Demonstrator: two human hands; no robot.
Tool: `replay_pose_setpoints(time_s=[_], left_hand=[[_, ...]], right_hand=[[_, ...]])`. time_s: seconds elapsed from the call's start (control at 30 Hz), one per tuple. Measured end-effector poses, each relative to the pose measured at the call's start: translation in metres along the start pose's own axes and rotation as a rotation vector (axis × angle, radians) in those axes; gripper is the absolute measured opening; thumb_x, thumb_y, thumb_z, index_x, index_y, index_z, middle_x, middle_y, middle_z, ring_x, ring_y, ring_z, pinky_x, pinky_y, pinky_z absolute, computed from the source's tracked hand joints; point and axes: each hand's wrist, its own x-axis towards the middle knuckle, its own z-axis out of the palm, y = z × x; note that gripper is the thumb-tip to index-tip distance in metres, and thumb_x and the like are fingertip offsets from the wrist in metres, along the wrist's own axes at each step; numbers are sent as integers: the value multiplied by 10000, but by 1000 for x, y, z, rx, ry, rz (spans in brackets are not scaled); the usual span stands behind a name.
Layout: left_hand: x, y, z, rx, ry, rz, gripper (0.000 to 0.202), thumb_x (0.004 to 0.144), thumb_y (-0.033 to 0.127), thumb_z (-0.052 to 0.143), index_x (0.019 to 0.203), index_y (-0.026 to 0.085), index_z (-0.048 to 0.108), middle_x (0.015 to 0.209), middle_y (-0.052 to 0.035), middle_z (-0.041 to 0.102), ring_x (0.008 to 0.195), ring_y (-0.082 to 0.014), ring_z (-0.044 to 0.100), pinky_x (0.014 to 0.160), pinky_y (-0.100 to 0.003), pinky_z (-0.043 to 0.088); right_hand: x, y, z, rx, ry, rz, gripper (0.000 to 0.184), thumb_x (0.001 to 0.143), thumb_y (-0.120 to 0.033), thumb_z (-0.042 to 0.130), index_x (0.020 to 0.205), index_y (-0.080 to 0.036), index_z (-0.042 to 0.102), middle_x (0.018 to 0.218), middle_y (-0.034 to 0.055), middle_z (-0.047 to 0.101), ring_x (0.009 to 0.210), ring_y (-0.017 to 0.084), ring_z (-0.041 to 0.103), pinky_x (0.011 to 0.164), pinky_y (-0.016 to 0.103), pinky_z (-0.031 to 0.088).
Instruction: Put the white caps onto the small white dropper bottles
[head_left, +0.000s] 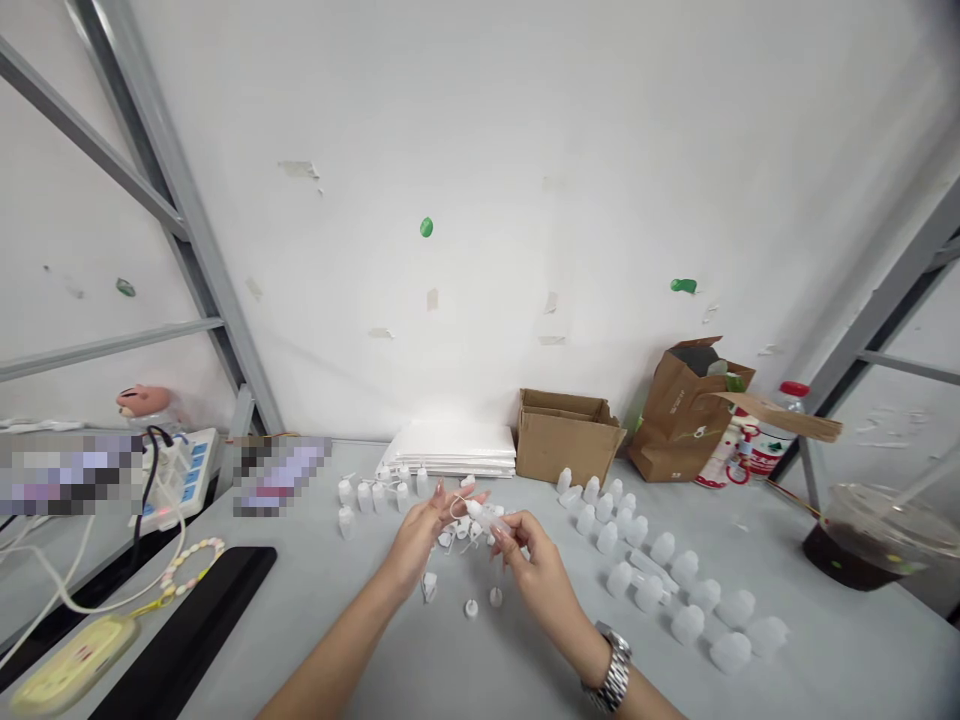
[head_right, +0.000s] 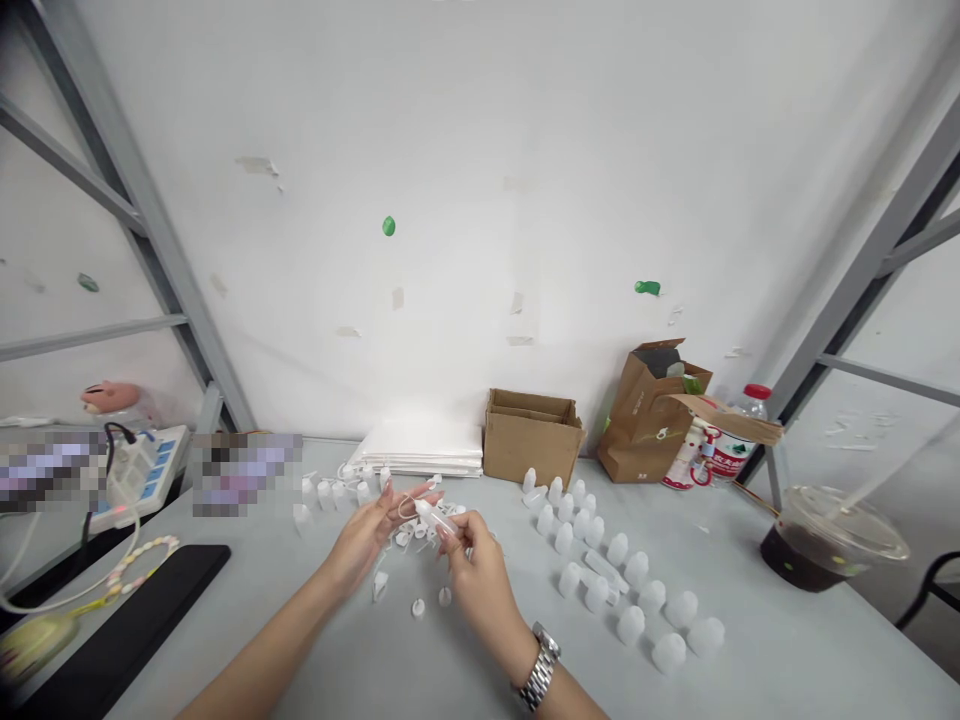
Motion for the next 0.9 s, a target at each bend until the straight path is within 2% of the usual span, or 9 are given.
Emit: replay_pose_setpoints(time_s=[0.2, 0.3, 0.5, 0.7, 0.9], left_hand=[[1, -1, 4, 29, 88, 6, 437, 762, 467, 492, 981, 125, 654, 1004, -116, 679, 1031, -263, 570, 981, -394, 306], [2, -1, 3, 38, 75, 5, 404, 761, 449, 488, 904, 124, 681, 956, -110, 696, 987, -265, 593, 960, -393, 333], [1, -4, 5, 6, 75, -12, 375, 766, 412, 491, 924, 129, 681, 923, -96, 707, 988, -262, 595, 961, -389, 340], [-3, -13, 13, -90, 161, 42, 401, 781, 415, 475, 976, 115, 655, 995, -109, 684, 1058, -261, 555, 979, -389, 332], [-5, -17, 14, -97, 173, 46, 377, 789, 422, 471, 949, 136, 659, 1018, -92, 678, 1064, -255, 552, 977, -383, 346]], right_hand=[[-1, 3, 0, -14, -25, -22, 220, 852, -376, 431, 771, -186, 506, 669, 3, 560, 656, 161, 525, 646, 264, 384], [-2, 5, 1, 4, -38, -29, 221, 848, -377, 437, 748, -189, 496, 665, 0, 558, 648, 157, 525, 638, 259, 389], [-4, 6, 6, 6, -8, -21, 231, 844, -389, 437, 747, -187, 494, 659, 2, 564, 639, 158, 525, 629, 262, 388], [-13, 1, 14, -97, 110, -43, 254, 839, -402, 444, 715, -193, 518, 663, 10, 577, 658, 166, 506, 637, 267, 371], [-15, 0, 14, -145, 93, -41, 253, 842, -404, 441, 712, -199, 511, 667, 10, 579, 684, 169, 502, 653, 272, 367]])
